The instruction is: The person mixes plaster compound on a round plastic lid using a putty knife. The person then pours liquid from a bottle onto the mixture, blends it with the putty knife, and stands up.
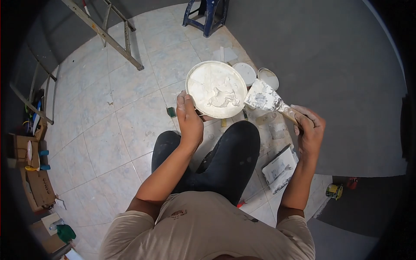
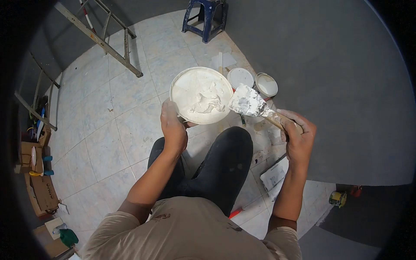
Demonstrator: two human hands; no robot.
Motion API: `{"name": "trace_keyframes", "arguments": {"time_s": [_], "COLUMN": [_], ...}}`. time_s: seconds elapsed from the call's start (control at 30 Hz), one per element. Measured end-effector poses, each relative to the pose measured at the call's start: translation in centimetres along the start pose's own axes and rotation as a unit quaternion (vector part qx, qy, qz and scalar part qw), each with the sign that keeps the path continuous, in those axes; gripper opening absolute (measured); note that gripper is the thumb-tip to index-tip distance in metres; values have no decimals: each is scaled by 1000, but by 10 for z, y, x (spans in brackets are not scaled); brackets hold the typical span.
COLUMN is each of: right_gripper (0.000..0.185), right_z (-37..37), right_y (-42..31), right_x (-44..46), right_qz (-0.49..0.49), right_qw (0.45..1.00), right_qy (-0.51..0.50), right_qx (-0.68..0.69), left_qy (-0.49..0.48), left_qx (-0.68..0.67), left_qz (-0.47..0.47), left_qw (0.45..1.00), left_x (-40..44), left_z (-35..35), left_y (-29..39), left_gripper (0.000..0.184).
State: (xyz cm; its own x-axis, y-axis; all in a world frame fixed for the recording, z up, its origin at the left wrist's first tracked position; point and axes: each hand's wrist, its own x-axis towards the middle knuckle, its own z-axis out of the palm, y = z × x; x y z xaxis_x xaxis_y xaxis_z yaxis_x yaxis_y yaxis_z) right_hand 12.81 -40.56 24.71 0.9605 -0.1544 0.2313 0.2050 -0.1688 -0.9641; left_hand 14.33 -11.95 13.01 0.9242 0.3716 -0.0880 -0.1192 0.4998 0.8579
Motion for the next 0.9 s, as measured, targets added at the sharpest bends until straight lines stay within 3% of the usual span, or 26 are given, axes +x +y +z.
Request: {"name": "trace_keyframes", "arguments": {"time_s": [0.2, 0.4, 0.67, 0.7, 0.8, 0.83, 0.9], "right_gripper": [21, 20, 30, 32, 31, 31, 28], "right_z": [1, 14, 81, 87, 88, 84, 64], "right_y": [4, 36, 71, 69, 71, 67, 49], "right_x": [10, 1, -62, -67, -73, -70, -61], "right_qz": [48, 137, 198, 215, 157, 156, 141], "right_qw": [996, 986, 954, 938, 945, 944, 982], "right_qy": [-56, -91, 43, 82, 81, 86, 88], "right_qx": [-41, 31, 223, 259, 275, 278, 85], "left_qy": [-10, -64, -67, -91, -122, -125, -113], "left_qx": [-16, 25, 51, 123, 176, 156, 175], "left_qz": [-1, 13, 31, 72, 108, 101, 118], "left_qw": [1000, 998, 996, 986, 971, 974, 971], "left_x": [3, 5, -6, -6, -11, -12, -12], "left_z": [-1, -5, 10, 7, 6, 7, 5], "left_y": [-2, 1, 6, 3, -4, -4, -7], "left_gripper": [40, 37, 35, 35, 35, 34, 34]}}
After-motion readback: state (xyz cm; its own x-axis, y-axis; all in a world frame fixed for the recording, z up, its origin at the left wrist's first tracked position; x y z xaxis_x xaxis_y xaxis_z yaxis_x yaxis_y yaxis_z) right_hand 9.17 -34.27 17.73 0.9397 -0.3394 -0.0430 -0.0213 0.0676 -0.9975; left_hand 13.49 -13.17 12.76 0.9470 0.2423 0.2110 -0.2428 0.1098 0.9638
